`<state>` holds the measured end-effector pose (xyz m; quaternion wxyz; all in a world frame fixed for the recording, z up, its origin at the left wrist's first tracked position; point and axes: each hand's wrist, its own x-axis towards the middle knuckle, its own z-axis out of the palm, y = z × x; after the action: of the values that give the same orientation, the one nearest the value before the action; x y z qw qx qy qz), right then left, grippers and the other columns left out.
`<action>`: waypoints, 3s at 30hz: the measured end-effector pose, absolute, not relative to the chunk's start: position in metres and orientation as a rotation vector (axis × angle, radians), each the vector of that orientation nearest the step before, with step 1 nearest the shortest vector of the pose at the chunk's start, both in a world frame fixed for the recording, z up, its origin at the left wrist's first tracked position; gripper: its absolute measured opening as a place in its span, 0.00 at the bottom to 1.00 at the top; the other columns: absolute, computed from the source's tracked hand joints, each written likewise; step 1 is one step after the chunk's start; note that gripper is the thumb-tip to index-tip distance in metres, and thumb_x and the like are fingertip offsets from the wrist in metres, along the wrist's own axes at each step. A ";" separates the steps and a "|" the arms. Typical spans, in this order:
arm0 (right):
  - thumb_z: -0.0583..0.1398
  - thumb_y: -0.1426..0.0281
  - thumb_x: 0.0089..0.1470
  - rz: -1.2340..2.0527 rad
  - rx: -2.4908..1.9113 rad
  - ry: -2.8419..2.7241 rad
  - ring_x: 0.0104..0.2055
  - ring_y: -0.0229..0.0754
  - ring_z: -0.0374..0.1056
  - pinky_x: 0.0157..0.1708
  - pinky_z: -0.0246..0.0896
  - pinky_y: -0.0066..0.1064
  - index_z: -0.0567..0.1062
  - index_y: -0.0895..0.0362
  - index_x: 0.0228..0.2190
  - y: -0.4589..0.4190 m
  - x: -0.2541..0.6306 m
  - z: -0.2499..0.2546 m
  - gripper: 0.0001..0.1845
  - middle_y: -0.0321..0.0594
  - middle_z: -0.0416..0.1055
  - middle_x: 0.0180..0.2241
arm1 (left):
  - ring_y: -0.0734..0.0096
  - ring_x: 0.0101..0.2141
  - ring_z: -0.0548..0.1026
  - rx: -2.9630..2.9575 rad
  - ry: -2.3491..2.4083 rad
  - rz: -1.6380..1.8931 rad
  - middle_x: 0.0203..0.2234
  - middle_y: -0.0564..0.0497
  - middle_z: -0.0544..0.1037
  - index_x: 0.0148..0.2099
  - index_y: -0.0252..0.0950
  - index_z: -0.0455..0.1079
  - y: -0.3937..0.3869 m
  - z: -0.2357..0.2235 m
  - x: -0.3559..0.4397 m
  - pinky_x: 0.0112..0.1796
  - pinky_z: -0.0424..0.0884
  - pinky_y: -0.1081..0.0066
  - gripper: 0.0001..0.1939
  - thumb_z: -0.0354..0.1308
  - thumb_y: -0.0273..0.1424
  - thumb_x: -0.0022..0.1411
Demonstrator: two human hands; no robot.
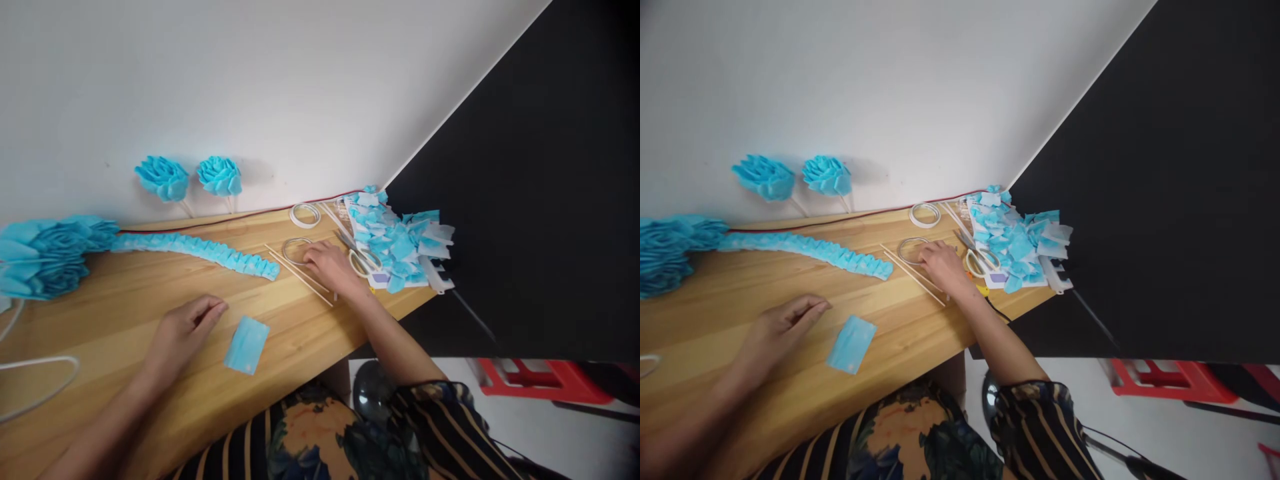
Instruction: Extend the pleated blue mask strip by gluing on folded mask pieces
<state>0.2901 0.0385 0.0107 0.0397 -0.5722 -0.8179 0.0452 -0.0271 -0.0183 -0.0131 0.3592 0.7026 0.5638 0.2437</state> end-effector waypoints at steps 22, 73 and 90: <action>0.57 0.72 0.62 0.043 -1.783 -2.532 0.48 0.53 0.68 0.50 0.59 0.42 0.76 0.58 0.44 0.053 0.312 0.024 0.11 0.49 0.75 0.43 | 0.63 0.33 0.77 1.896 1.399 0.591 0.30 0.53 0.81 0.34 0.42 0.74 -0.018 -0.022 -0.030 0.35 0.68 0.68 0.16 0.51 0.45 0.64; 0.53 0.64 0.63 -0.143 -2.659 -1.747 0.35 0.47 0.72 0.29 0.53 0.32 0.78 0.55 0.38 -0.064 0.441 0.018 0.15 0.47 0.78 0.36 | 0.62 0.34 0.75 2.028 1.309 0.509 0.31 0.52 0.80 0.34 0.40 0.73 -0.018 -0.026 -0.030 0.37 0.65 0.66 0.17 0.48 0.42 0.67; 0.53 0.62 0.65 0.506 -1.550 -2.247 0.32 0.41 0.69 0.33 0.57 0.30 0.76 0.55 0.30 -0.002 0.246 0.019 0.17 0.38 0.76 0.30 | 0.71 0.24 0.66 1.862 1.361 0.681 0.19 0.56 0.67 0.25 0.38 0.63 -0.019 -0.013 -0.026 0.28 0.60 0.71 0.21 0.46 0.43 0.67</action>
<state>0.2463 -0.0016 0.0189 0.1817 -0.5489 -0.7960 0.1794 -0.0259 -0.0190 -0.0127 0.3599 0.7224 0.5281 0.2641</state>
